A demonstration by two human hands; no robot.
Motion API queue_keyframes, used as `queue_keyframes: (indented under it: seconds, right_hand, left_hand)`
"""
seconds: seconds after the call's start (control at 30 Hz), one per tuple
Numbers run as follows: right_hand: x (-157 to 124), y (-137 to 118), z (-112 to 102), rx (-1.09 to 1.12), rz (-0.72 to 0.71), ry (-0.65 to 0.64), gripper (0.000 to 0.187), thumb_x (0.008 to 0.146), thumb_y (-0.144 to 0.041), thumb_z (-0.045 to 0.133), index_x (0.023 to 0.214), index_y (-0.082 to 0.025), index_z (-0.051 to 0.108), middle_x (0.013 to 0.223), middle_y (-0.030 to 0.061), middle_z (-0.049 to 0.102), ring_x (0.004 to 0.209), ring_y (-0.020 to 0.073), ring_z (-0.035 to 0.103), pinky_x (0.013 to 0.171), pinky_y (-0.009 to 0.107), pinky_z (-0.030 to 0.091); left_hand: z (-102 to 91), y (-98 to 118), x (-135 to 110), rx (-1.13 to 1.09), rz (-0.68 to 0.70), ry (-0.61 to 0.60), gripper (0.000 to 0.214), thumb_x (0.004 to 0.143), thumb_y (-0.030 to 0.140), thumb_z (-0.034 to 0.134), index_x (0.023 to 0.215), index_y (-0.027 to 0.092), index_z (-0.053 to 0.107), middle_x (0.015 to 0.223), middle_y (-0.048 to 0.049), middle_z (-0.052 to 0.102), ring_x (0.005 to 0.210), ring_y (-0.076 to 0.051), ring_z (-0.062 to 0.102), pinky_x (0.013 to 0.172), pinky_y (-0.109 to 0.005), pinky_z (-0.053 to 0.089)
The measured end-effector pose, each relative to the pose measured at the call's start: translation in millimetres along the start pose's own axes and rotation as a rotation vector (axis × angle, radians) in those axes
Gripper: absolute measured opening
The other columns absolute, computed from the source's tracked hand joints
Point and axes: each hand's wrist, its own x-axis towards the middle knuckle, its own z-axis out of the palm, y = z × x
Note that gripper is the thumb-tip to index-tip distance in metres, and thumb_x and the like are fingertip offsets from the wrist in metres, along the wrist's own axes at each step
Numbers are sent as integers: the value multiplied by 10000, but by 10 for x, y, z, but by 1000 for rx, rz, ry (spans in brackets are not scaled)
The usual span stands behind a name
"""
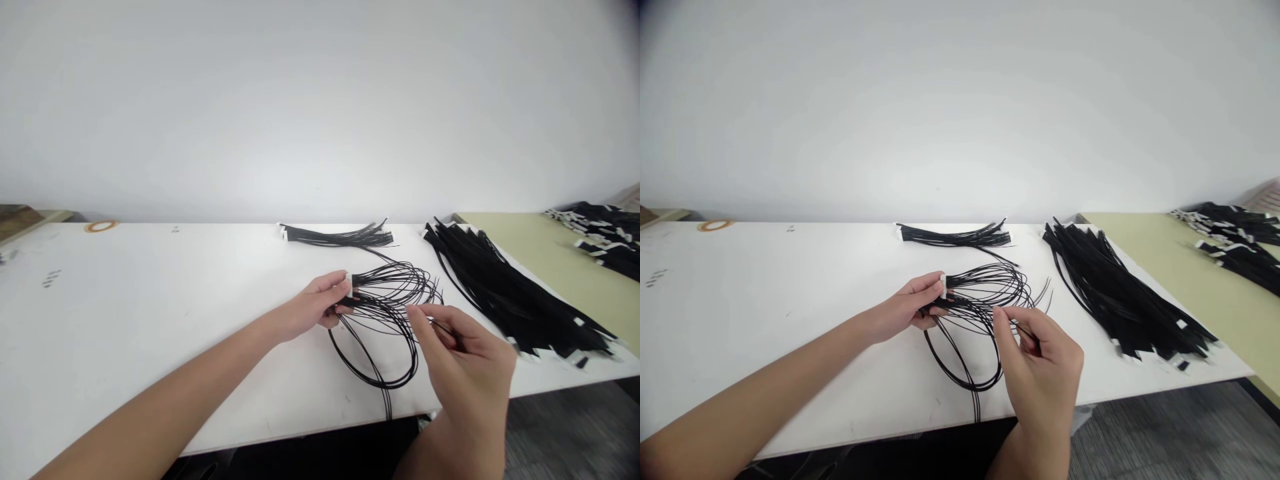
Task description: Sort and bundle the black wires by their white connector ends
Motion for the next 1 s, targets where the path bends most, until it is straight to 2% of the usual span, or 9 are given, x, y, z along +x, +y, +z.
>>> queue_keyframes:
  seconds: [0.17, 0.77, 1.0]
  right_hand:
    - [2, -21, -7, -17, -7, 8, 190, 694, -335, 694, 696, -146, 685, 485, -52, 297, 451, 67, 307, 411, 233, 243]
    - [-15, -45, -33, -21, -5, 3, 160, 693, -306, 701, 669, -149, 680, 487, -46, 322, 457, 69, 307, 413, 230, 239]
    - [8, -34, -101, 1, -11, -111, 165, 708, -324, 696, 676, -163, 678, 474, -48, 342, 439, 65, 309, 388, 208, 276]
  left_hand:
    - [-2, -7, 4, 24, 4, -17, 309, 847, 453, 521, 758, 180, 407, 654, 20, 319, 558, -57, 270, 441, -185, 112]
    - [12, 3, -7, 47, 5, -9, 353, 844, 461, 523, 722, 180, 348, 668, 21, 335, 560, -53, 264, 451, -191, 121]
    - [3, -9, 2, 68, -10, -2, 336, 849, 457, 513, 726, 181, 366, 642, 32, 317, 554, -54, 251, 451, -184, 127]
